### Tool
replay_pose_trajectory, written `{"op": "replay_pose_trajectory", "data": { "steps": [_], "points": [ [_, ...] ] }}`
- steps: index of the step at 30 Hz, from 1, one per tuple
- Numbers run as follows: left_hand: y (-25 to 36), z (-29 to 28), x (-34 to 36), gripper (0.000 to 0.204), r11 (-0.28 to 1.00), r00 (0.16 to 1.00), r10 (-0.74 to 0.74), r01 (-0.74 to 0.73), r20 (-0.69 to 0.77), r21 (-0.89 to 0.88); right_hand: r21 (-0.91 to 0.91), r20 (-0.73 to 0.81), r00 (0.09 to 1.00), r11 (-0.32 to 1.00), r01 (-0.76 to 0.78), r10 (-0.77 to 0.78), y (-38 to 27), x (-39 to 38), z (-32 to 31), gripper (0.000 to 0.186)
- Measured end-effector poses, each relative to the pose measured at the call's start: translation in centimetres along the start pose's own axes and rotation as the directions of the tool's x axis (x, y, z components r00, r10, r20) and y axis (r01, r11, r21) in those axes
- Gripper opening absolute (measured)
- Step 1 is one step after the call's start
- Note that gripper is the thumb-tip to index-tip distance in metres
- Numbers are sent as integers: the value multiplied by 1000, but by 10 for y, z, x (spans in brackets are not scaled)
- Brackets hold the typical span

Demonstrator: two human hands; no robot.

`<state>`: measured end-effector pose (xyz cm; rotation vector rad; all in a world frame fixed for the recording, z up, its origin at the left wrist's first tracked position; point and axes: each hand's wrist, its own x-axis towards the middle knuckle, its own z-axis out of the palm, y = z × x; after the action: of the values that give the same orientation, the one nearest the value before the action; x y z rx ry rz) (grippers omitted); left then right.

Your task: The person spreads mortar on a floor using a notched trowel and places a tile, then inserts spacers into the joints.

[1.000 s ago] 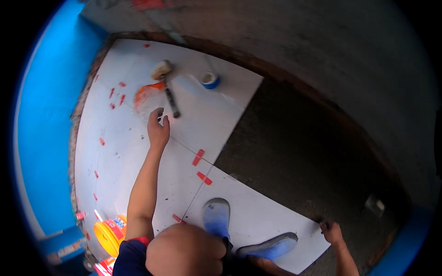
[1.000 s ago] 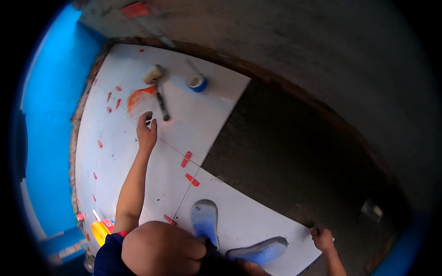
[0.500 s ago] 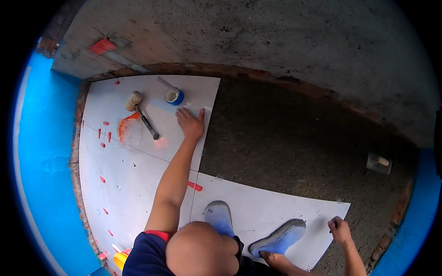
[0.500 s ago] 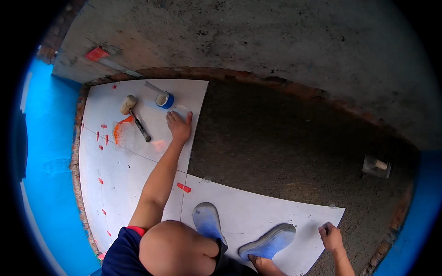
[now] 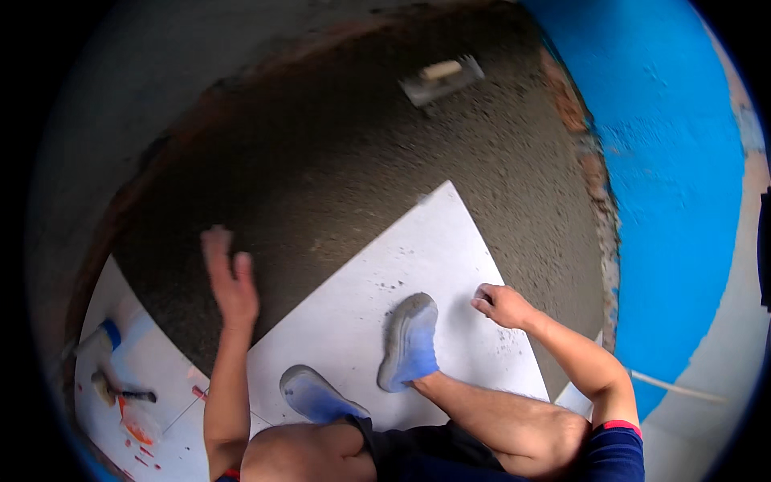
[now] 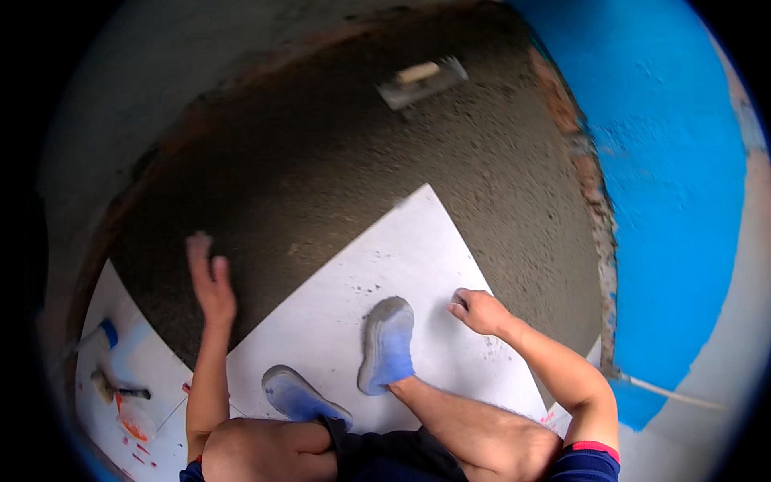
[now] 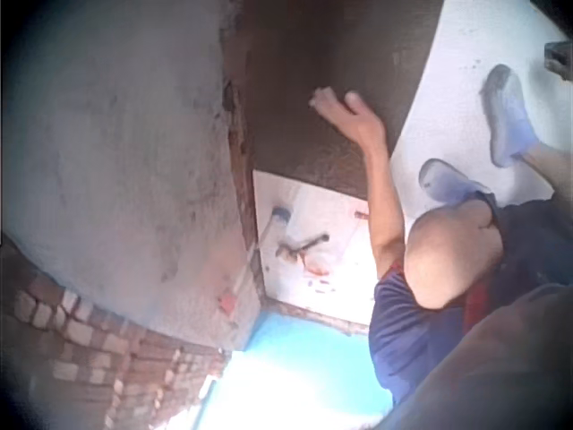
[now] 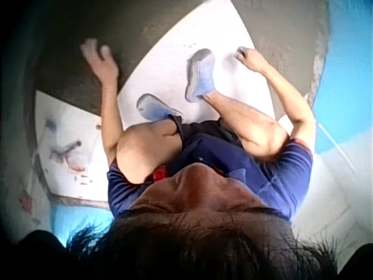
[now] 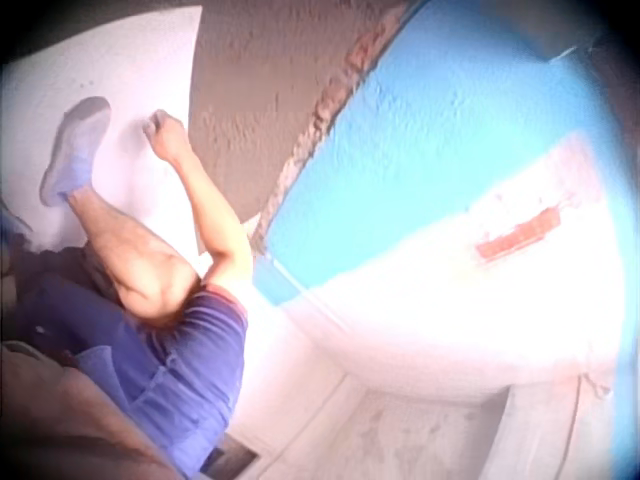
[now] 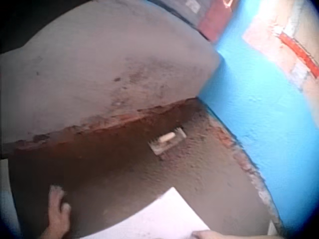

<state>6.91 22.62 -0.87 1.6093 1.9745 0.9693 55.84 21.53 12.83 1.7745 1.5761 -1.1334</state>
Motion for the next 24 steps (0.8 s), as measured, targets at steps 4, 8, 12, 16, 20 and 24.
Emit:
{"op": "replay_pose_trajectory", "data": {
  "steps": [4,8,12,16,20,24],
  "points": [
    [75,55,-63,60,851,640,525,-395,561,-346,499,145,987,857,-130,66,5,-57,44,26],
    [64,48,-117,80,510,-212,650,-590,730,-626,736,241,943,677,-22,-231,-42,-141,78,17],
    [28,105,-139,89,232,-445,780,-446,440,-864,739,355,934,623,-257,-35,-24,-178,97,19],
    [104,193,-69,85,410,-31,829,-646,559,-644,721,459,849,669,-183,-262,-3,-153,134,24],
    [184,197,-56,66,444,124,851,-690,510,-572,777,340,849,630,-11,-404,-12,-124,140,28],
    [140,129,-52,47,704,397,701,-515,592,-488,650,162,842,697,301,-515,-18,-84,141,35]
  ]
}}
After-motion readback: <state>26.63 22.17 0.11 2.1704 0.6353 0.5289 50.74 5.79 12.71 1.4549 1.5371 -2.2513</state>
